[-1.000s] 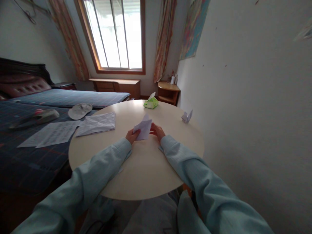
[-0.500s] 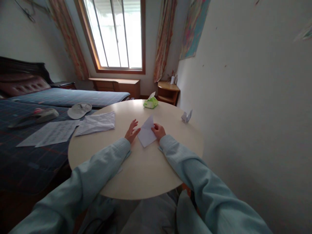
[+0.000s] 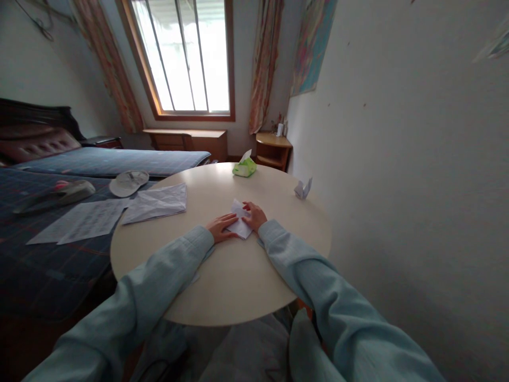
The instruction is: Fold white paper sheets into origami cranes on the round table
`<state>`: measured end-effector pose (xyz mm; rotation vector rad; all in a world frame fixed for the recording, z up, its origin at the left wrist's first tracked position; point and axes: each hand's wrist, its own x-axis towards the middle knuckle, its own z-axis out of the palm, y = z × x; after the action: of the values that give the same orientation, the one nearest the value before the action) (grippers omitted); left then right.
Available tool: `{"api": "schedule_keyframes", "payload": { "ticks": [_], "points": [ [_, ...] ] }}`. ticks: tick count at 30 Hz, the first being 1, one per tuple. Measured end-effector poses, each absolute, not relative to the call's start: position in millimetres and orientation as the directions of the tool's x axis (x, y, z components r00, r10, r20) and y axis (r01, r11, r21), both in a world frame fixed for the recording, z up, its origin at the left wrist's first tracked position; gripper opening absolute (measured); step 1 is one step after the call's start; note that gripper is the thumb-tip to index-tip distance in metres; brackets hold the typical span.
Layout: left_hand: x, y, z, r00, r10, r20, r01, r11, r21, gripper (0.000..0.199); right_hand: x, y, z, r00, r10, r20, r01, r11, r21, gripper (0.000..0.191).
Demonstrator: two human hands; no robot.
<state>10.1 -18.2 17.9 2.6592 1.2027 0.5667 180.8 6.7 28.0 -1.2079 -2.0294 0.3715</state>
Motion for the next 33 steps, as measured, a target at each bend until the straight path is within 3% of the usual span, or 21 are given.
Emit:
{"api": "schedule_keyframes", "payload": {
  "ticks": [4, 8, 17, 33],
  "points": [
    [10.3, -15.3, 18.7, 0.605, 0.738, 0.301, 0.668, -0.675, 0.313, 0.056, 179.2, 4.2, 28.2, -0.302, 0.868, 0.395, 0.62, 0.493, -0.61, 0.041],
    [10.5, -17.6, 20.4, 0.598, 0.741, 0.306, 0.667, -0.672, 0.322, 0.064, 179.2, 4.9, 28.0, -0.309, 0.87, 0.384, 0.627, 0.49, -0.606, 0.037],
    [11.5, -18.6, 21.4, 0.584, 0.748, 0.316, 0.668, -0.664, 0.336, 0.066, 179.3, 6.4, 27.6, -0.333, 0.851, 0.407, 0.698, 0.512, -0.501, 0.024],
    [9.6, -23.7, 27.0, 0.58, 0.769, 0.269, 0.71, -0.639, 0.295, 0.067, 178.3, 5.4, 28.2, -0.369, 0.841, 0.395, 0.738, 0.524, -0.426, 0.022]
  ]
}}
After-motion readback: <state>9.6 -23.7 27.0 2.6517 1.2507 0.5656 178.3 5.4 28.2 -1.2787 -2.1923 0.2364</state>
